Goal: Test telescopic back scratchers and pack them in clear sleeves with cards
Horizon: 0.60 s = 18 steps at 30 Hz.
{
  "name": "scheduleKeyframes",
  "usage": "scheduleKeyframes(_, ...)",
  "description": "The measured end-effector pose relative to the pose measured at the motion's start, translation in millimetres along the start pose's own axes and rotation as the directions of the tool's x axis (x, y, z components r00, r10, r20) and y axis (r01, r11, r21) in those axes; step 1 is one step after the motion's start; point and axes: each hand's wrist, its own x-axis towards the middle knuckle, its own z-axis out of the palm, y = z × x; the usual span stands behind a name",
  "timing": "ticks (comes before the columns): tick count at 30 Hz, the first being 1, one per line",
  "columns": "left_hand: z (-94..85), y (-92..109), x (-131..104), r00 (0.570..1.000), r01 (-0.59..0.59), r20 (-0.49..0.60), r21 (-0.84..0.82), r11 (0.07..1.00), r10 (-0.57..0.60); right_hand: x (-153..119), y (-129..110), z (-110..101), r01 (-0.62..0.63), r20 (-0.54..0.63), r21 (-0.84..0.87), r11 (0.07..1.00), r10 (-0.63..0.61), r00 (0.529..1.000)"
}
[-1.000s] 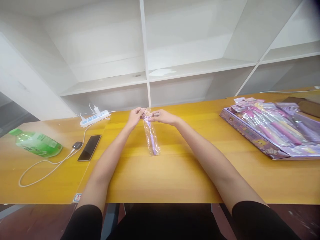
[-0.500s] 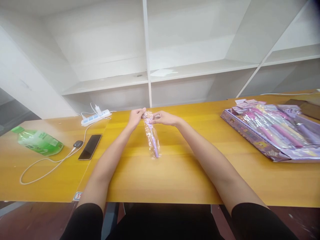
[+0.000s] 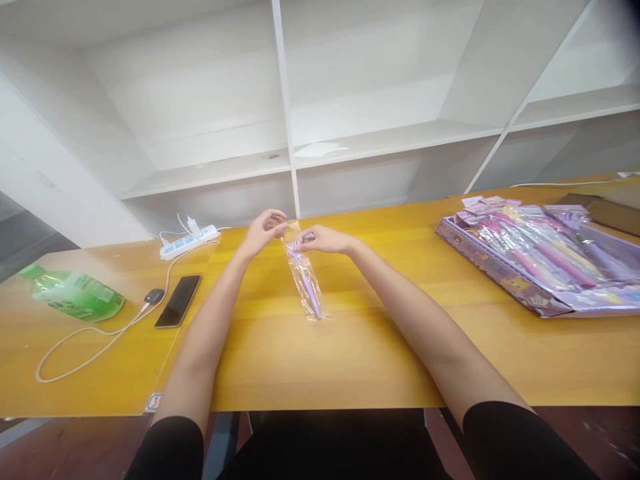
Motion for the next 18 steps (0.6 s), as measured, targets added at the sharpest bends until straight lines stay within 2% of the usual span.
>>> scheduleKeyframes(4, -0.4, 11.0, -2.4, 0.989, -0.149, 0.057, 0.211, 0.966, 0.14, -0.1, 0.9, -0.6, -0.002, 0.0, -0.011, 1.0, 0.002, 1.0)
scheduleKeyframes(7, 4.9, 12.3, -3.6, 0.978, -0.202, 0.021, 0.311, 0.929, 0.206, 0.4, 0.5, -0.5, -0.005, 0.01, -0.006, 1.0, 0.006, 1.0)
scheduleKeyframes(14, 10.1, 11.0, -4.1, 0.975, -0.16, -0.101, 0.288, 0.944, 0.196, 0.7, 2.0, -1.1, -0.023, 0.02, 0.039, 0.999, 0.022, 1.0)
scheduleKeyframes(18, 11.7, 11.5, -4.0, 0.979, -0.126, -0.134, 0.187, 0.974, 0.153, 6.6, 9.0, -4.0, -0.025, -0.075, 0.133, 0.991, 0.035, 0.997)
